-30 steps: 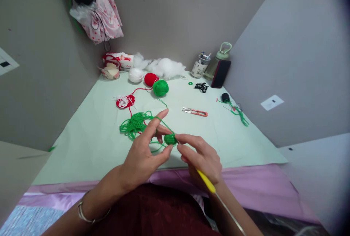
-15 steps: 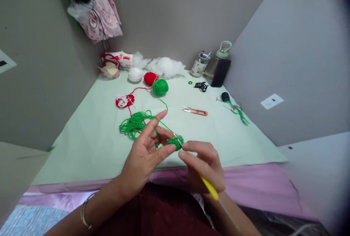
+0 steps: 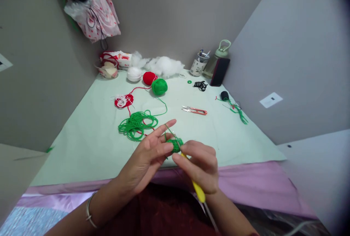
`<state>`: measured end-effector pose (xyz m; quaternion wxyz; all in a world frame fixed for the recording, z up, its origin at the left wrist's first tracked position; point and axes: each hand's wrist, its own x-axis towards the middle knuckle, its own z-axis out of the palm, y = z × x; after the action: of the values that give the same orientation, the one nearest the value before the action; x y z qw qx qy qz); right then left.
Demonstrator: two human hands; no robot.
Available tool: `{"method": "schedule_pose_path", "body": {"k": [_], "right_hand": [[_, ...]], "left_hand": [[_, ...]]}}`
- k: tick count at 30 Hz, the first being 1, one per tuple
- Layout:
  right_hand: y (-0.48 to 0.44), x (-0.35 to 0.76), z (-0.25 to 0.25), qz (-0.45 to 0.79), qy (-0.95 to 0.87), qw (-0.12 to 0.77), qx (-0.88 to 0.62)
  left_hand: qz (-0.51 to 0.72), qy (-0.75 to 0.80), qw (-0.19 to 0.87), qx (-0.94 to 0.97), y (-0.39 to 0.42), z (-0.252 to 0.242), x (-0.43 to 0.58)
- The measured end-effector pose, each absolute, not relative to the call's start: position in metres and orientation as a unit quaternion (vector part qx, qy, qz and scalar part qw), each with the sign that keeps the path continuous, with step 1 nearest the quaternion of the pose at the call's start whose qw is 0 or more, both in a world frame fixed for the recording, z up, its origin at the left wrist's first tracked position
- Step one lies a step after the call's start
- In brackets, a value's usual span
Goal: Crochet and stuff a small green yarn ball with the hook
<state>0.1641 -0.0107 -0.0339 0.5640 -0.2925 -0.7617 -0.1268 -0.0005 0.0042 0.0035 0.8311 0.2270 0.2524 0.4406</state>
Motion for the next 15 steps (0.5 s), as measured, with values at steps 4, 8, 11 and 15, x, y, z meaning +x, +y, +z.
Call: {"method": "schedule_pose_path", "body": {"k": [4,8,11,15], "right_hand": [[-0.009,0.162,-0.034,0.032,-0.721,0.626,-0.294],[-0.008,0.164,-0.026,0.139,-0.695,0.650,-0.273],[-0.010,0.170,-0.018,0.185,-0.701,0.632,-0.275],[-0.013,0.181,-0.013,0.250,-0.696,0.601,-0.303]], "left_hand": [[0.440,0.237,0.827,0.257,0.010,-0.001,-0.007],[0.449,0.249,0.788,0.339,0.015,-0.006,-0.011],[0.453,0.260,0.746,0.414,0.019,-0.007,-0.015],[0.419,0.271,0.712,0.494,0.023,-0.005,-0.024]]}}
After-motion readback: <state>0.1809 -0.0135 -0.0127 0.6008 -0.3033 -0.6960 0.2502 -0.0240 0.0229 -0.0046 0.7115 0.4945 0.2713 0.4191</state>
